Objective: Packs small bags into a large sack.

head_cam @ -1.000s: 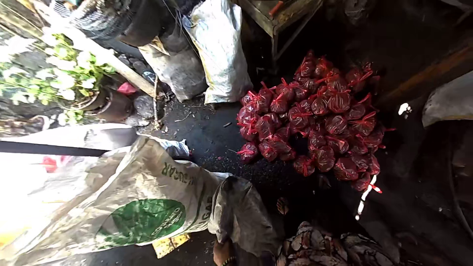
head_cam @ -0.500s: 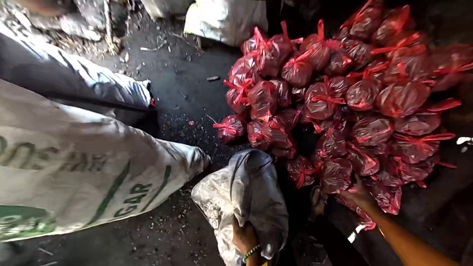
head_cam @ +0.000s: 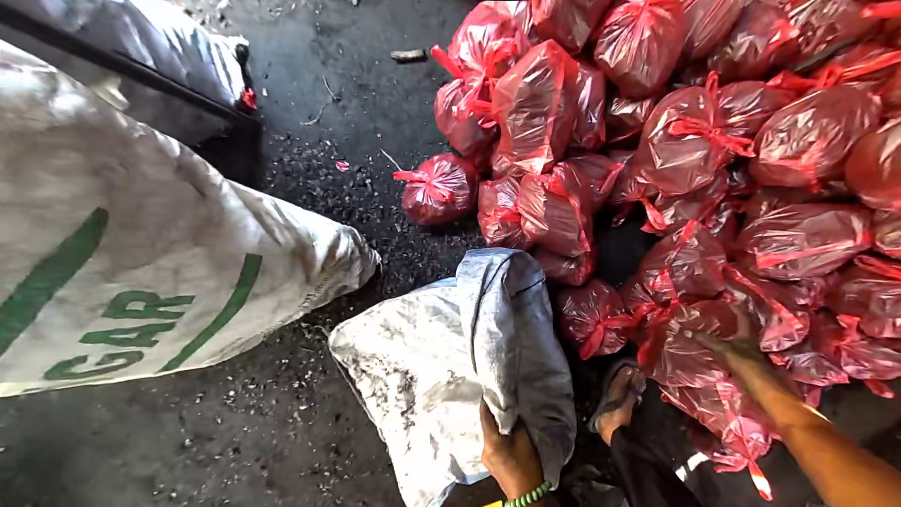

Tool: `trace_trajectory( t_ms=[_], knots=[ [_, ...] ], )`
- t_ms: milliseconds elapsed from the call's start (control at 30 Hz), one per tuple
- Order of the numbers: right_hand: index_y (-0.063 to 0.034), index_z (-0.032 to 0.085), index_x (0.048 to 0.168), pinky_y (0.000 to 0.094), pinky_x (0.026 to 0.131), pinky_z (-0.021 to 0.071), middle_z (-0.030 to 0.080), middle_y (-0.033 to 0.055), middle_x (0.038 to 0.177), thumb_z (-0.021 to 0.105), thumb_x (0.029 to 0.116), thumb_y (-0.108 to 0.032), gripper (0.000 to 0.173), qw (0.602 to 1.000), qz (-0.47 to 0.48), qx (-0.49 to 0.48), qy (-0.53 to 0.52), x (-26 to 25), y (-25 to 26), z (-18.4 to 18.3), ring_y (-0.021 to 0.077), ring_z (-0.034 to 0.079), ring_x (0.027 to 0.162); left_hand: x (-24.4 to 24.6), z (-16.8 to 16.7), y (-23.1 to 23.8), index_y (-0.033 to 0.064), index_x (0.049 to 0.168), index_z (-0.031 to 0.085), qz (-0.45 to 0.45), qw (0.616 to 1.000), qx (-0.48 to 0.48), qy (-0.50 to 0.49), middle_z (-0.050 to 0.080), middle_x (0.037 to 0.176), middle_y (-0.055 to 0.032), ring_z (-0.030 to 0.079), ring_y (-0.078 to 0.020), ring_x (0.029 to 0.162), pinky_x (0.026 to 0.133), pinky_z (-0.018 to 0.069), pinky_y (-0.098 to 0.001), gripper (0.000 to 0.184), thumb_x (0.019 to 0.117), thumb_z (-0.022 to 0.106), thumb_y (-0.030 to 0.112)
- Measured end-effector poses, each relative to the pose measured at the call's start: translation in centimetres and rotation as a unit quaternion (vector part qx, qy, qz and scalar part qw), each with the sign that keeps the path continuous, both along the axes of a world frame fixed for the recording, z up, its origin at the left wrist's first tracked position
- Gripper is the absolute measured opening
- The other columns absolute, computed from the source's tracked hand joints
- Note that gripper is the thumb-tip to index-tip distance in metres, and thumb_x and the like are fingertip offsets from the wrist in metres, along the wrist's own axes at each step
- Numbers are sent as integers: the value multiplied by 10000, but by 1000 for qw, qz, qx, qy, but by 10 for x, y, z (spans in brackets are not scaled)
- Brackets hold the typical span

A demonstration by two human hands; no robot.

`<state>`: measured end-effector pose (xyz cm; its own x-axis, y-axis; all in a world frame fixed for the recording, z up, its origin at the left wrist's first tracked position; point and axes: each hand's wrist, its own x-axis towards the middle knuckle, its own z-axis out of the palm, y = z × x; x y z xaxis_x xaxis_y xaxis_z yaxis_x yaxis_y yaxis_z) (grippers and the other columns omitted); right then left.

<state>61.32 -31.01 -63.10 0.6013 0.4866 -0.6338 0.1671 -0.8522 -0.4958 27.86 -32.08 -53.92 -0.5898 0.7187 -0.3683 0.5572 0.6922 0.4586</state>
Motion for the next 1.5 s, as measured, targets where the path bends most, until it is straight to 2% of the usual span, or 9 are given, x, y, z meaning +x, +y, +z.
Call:
trace_trajectory(
  t_ms=[300, 400, 500, 667, 900, 1133, 1267, 1367, 1500],
  knots=[
    [-119, 230, 1598, 486, 967, 518, 452, 225, 1488, 761, 793, -62, 965, 991, -67, 84, 85, -100, -6, 62, 289, 554, 1247, 5, 10, 5, -145, 1382, 529, -16, 998, -3, -59, 699, 1092, -338, 699, -506, 967, 889, 514, -628, 553, 860, 673, -34],
    [67, 364, 1502, 397, 1052, 508, 527, 254, 1432, 820, 771, -211, 905, 970, 94, 131, 182, -186, -6, 74, 253, 580, 1271, 4, 27, -2, -177, 1350, 535, -14, 996, 43, -83, 695, 1107, -337, 704, -462, 1006, 932, 524, -576, 560, 828, 683, -38],
    [35, 600, 1379, 435, 1068, 500, 514, 251, 1482, 709, 936, -169, 500, 927, 302, 61, 213, -210, 14, 57, 327, 589, 1289, -7, 35, -9, -200, 1339, 525, 3, 994, 78, -74, 678, 1134, -355, 699, -441, 1036, 966, 522, -535, 561, 818, 677, -58],
    [-27, 249, 1618, 592, 1027, 499, 167, 252, 1684, 597, 978, -3, 730, 921, 375, -99, -35, -147, 26, 3, 490, 537, 1324, -26, 17, -14, -198, 1353, 510, 37, 995, 75, -63, 658, 1179, -360, 676, -423, 1098, 1006, 500, -506, 541, 847, 651, -66],
    [43, 690, 1202, 581, 1048, 464, 615, 266, 1312, 538, 1060, -129, 270, 864, 464, -191, -51, -119, 65, 7, 430, 589, 1246, -9, 1, -5, -151, 1359, 545, 48, 996, 53, -52, 692, 1118, -335, 697, -467, 1008, 919, 515, -585, 515, 872, 665, -37],
    [90, 726, 1001, 612, 1111, 383, 443, 350, 1476, 613, 971, -121, 241, 962, 250, 108, -24, -177, 7, 105, 499, 453, 1353, -14, 25, 8, -107, 1390, 547, 52, 996, 6, -69, 711, 1069, -323, 702, -512, 932, 854, 523, -633, 530, 883, 678, -29],
    [50, 724, 904, 380, 1065, 470, 484, 306, 1466, 589, 944, -185, 274, 944, 242, 204, 94, -251, -22, 146, 300, 535, 1318, -35, 63, 10, -118, 1384, 549, 47, 993, 32, -101, 713, 1077, -315, 709, -487, 952, 880, 527, -615, 562, 846, 691, -37],
    [110, 698, 1179, 354, 1120, 453, 602, 291, 1369, 565, 976, -42, 287, 897, 322, 182, 244, -311, -14, 164, 283, 595, 1299, -65, 107, 9, -157, 1352, 550, 59, 985, 92, -130, 706, 1124, -306, 717, -411, 1015, 949, 532, -540, 568, 821, 715, -41],
    [-29, 295, 1602, 478, 1234, 272, 385, 236, 1601, 454, 1101, -325, 603, 751, 509, -119, 404, -359, 31, 185, 330, 384, 1488, -129, 151, -2, -218, 1377, 459, 103, 971, 121, -176, 638, 1218, -358, 659, -357, 1145, 1046, 491, -449, 608, 830, 667, -54]
  ],
)
